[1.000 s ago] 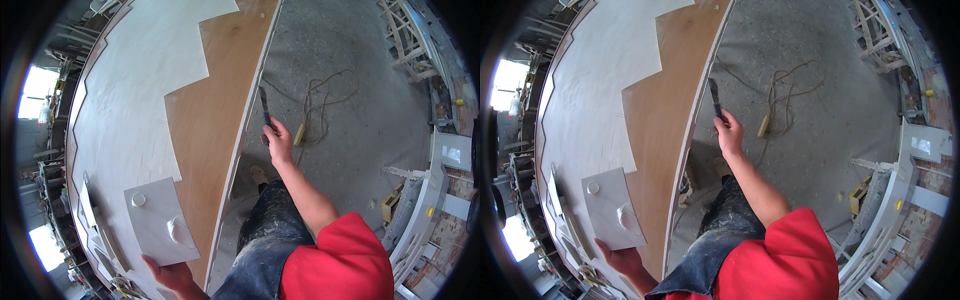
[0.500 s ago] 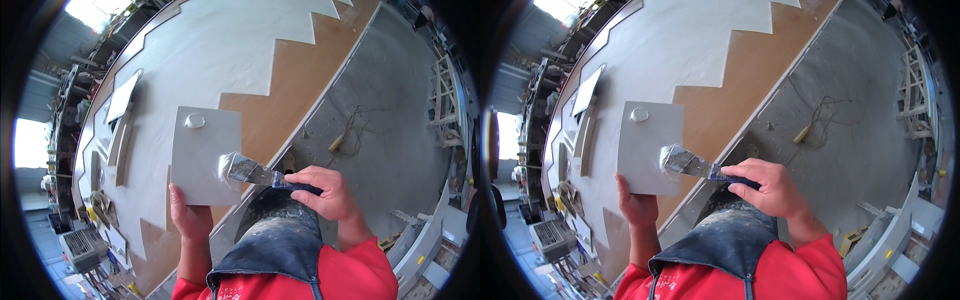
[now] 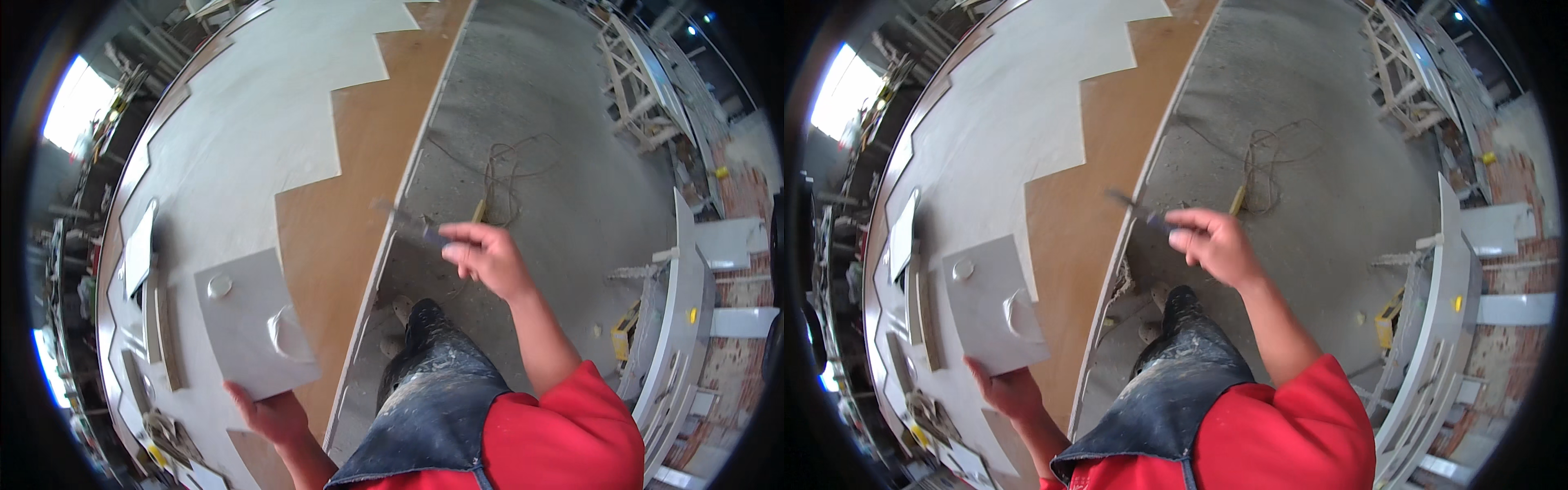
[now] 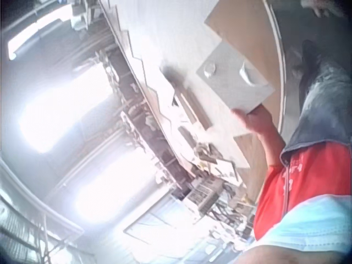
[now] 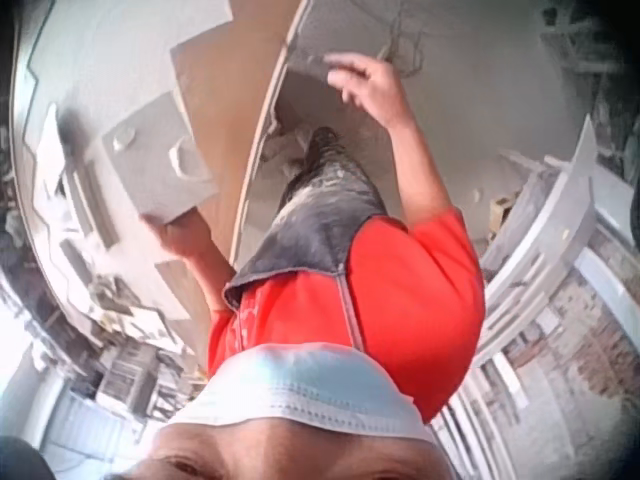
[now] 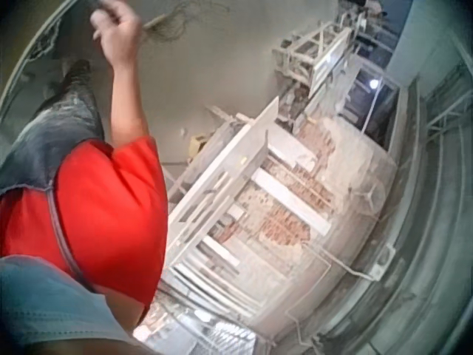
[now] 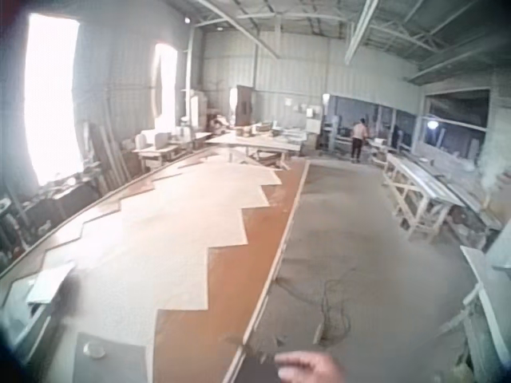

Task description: The person uses a putty knife to spread white adhesive along the edge of a large wooden board. They repeatedly scoop adhesive from a small white card and apply it to the board's edge, then lift and reposition the board.

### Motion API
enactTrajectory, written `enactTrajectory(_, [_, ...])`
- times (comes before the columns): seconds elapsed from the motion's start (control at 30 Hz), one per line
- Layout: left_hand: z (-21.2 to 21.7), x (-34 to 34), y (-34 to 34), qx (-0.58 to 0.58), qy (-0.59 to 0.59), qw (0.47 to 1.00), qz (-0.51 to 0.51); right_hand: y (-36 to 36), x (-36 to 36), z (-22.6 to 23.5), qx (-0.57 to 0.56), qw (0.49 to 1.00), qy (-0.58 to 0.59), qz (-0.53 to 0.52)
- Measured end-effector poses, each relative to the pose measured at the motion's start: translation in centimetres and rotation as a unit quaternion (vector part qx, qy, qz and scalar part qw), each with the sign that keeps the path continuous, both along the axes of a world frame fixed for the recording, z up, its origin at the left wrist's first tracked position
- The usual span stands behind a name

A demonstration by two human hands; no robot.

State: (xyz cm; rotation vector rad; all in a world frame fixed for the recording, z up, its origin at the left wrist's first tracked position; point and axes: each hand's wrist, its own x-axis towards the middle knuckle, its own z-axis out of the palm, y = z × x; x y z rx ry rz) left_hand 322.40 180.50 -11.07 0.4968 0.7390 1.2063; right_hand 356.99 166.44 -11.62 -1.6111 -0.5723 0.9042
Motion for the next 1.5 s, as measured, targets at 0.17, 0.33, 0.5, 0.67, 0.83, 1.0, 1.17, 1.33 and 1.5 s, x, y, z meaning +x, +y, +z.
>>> enactTrajectory(0.17, [-0.3, -0.9, 0.8, 0.002, 0.015, 1.0, -0.02, 3.2, 5.6, -8.5, 0.128, 0.951, 0.197, -0.2])
enactTrajectory(0.33, [0.0, -0.3, 1.0, -0.026, 0.049, 0.998, 0.003, 7.6, 8.0, -13.5, 0.126, 0.931, 0.215, -0.266])
enactTrajectory(0.5, [-0.1, -0.2, 0.7, -0.037, 0.08, 0.996, 0.032, 10.1, 9.4, -15.6, 0.105, 0.93, 0.188, -0.297])
enactTrajectory(0.67, [0.5, 0.5, 0.0, -0.051, 0.121, 0.988, 0.075, 10.9, 9.2, -17.2, 0.086, 0.938, 0.157, -0.298])
enactTrajectory(0.83, [0.6, 0.3, -0.3, -0.051, 0.121, 0.988, 0.087, 10.0, 6.8, -18.6, 0.056, 0.941, 0.119, -0.311])
enactTrajectory(1.0, [0.2, -1.2, -0.5, -0.037, 0.113, 0.991, 0.06, 8.6, 4.8, -18.4, 0.024, 0.939, 0.106, -0.325])
enactTrajectory(1.17, [-0.6, -3.7, -0.8, -0.023, 0.083, 0.996, 0.012, 6.5, 3.7, -17.7, 0.067, 0.927, 0.142, -0.339])
enactTrajectory(1.33, [-0.3, -5.4, -1.9, -0.046, 0.089, 0.995, 0.031, 3.0, -1.9, -15.0, 0.155, 0.925, 0.265, -0.225])
enactTrajectory(1.5, [0.0, -7.2, -2.7, -0.045, 0.079, 0.996, 0.016, 2.6, -6.2, -16.1, 0.151, 0.921, 0.288, -0.214])
